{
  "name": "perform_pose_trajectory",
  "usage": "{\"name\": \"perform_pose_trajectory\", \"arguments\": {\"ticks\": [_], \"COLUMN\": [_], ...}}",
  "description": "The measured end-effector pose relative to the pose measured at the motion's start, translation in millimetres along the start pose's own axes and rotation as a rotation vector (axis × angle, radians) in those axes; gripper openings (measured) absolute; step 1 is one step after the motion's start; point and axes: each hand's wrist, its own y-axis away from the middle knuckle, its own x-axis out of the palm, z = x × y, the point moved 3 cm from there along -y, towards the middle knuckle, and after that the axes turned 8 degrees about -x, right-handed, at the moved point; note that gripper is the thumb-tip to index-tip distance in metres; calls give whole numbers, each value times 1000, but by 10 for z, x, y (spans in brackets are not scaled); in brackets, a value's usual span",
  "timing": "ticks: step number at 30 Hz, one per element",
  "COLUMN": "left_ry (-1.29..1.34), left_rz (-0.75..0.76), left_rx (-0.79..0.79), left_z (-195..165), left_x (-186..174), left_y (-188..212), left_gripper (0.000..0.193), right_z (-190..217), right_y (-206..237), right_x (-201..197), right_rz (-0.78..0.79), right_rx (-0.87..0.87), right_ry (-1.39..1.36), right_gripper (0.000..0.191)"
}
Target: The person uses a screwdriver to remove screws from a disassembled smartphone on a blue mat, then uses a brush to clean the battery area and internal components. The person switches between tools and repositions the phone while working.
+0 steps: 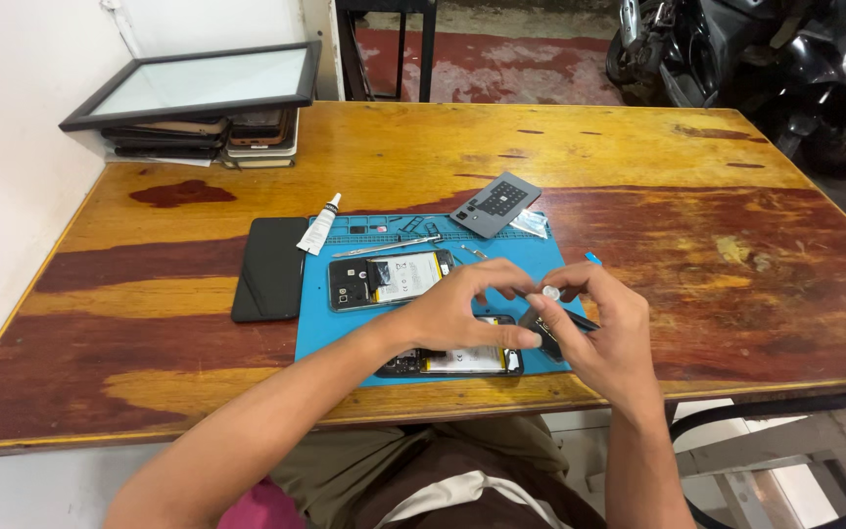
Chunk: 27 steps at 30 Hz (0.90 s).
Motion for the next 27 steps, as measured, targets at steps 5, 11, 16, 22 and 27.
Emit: {"name": "perform_pose_trajectory", "arguments": {"ticks": [5, 11, 16, 22, 27], "left_ry": [-218, -290, -267, -379, -450], "left_rz": [-135, -131, -91, -3, 60], "left_rx": [238, 101, 74, 2, 3], "left_z": [-40, 76, 87, 9, -36], "left_x": [-143, -223, -221, -199, -146], "left_y": [21, -28, -30, 1, 17], "left_gripper": [57, 43, 36, 28, 24], "right_z": [-108, -307, -402, -453, -420], "right_y": [78, 178, 265, 316, 304], "right_x": [44, 218, 253, 228, 253], "right_rz": [-12, -11, -111, -212, -116], "right_rx": [-20, -1, 39, 104, 68], "right_ry": [-68, -119, -217, -329, -279], "right_gripper": [18, 44, 46, 43, 43]}}
